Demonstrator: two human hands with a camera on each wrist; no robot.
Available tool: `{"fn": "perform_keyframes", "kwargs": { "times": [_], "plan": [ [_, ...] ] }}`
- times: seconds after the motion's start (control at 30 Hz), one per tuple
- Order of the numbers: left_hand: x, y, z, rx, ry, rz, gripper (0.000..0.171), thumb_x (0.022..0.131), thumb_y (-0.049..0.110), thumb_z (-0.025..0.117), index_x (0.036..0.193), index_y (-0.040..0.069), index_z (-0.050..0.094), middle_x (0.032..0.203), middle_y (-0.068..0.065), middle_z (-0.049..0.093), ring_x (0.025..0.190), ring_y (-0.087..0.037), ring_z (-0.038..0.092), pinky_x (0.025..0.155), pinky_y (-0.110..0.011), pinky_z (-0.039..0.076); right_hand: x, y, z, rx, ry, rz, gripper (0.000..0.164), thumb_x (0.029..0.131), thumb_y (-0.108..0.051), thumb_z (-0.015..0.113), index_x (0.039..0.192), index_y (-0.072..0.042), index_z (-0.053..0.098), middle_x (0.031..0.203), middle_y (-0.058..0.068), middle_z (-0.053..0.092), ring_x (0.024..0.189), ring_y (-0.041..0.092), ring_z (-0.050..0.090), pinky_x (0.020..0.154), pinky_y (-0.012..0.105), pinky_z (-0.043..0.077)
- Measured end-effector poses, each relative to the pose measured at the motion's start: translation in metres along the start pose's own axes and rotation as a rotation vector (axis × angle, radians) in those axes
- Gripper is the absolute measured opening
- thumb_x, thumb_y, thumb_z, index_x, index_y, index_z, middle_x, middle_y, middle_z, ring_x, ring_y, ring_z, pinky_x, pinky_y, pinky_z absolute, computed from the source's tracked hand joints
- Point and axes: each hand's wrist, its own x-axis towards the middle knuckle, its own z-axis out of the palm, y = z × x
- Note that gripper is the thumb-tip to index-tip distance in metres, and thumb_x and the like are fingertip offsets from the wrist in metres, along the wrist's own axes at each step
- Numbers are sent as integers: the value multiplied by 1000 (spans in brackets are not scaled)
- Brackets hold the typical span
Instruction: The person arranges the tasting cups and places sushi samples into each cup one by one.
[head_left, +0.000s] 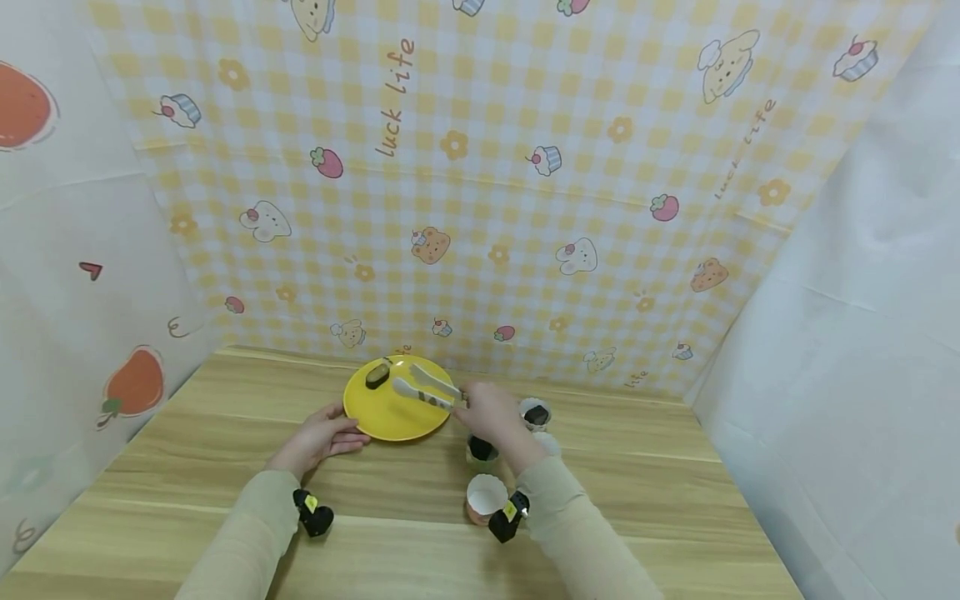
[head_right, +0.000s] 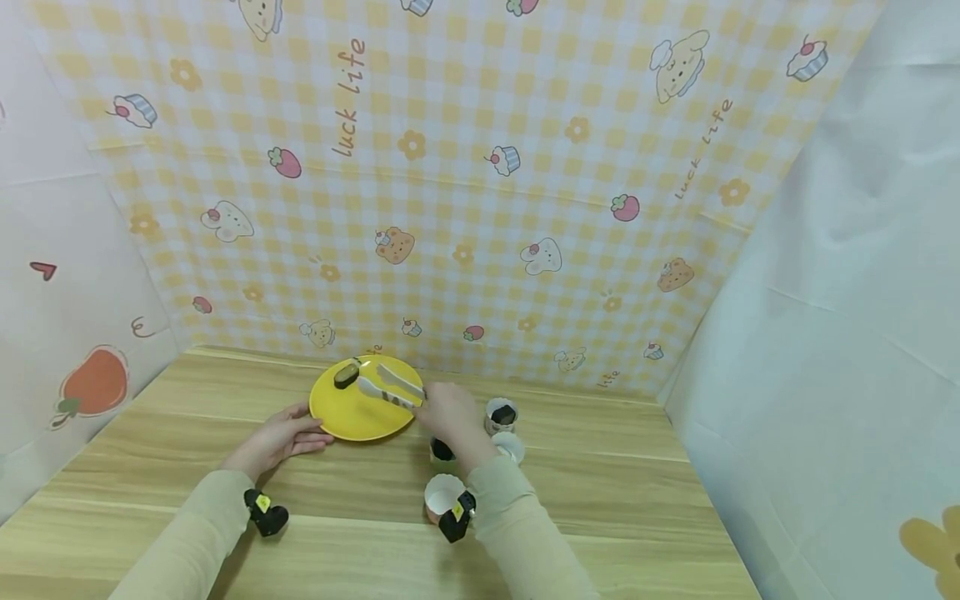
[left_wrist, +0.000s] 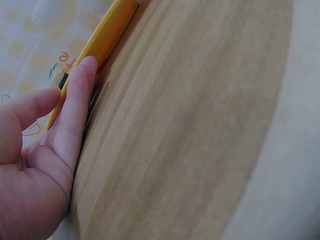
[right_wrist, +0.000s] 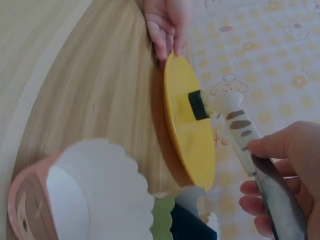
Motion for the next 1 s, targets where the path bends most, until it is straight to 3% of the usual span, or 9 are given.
{"fn": "perform_keyframes", "kwargs": {
  "times": [0.13, 0.37, 0.6, 1.0],
  "plan": [
    [0, 0, 0, 4, 2, -10, 61, 101, 2, 44, 148, -9, 7, 94, -14, 67, 84, -23, 69, 80, -36, 57, 2, -5, 3, 30, -4, 26, 19, 88, -30, 68, 95, -12, 70, 62, -5, 53, 53, 13, 47, 47, 28, 40],
    [0, 0, 0, -3, -2, -7, 60, 101, 1, 44, 147, -10, 8, 93, -15, 67, 84, -24, 69, 80, -37, 57, 7, -15, 7, 22, -58, 126, 30, 88, -37, 68, 106, -13, 70, 75, -5, 59, 61, 14, 51, 47, 30, 43],
    [1, 0, 0, -9, 7, -16, 61, 100, 1, 43, 147, -11, 5, 92, -14, 67, 83, -24, 69, 79, -37, 57, 11, -24, 12, 43, -36, 115, 34, 87, -33, 70, 108, -6, 70, 91, 2, 67, 67, 14, 53, 58, 29, 48],
    [2, -2, -1, -9, 12, -14, 59, 101, 1, 44, 147, -10, 8, 93, -14, 67, 83, -25, 69, 79, -37, 57, 18, -29, 27, 66, -10, 172, 35, 85, -32, 73, 106, -4, 70, 92, 4, 67, 73, 15, 57, 64, 32, 51]
  ]
}}
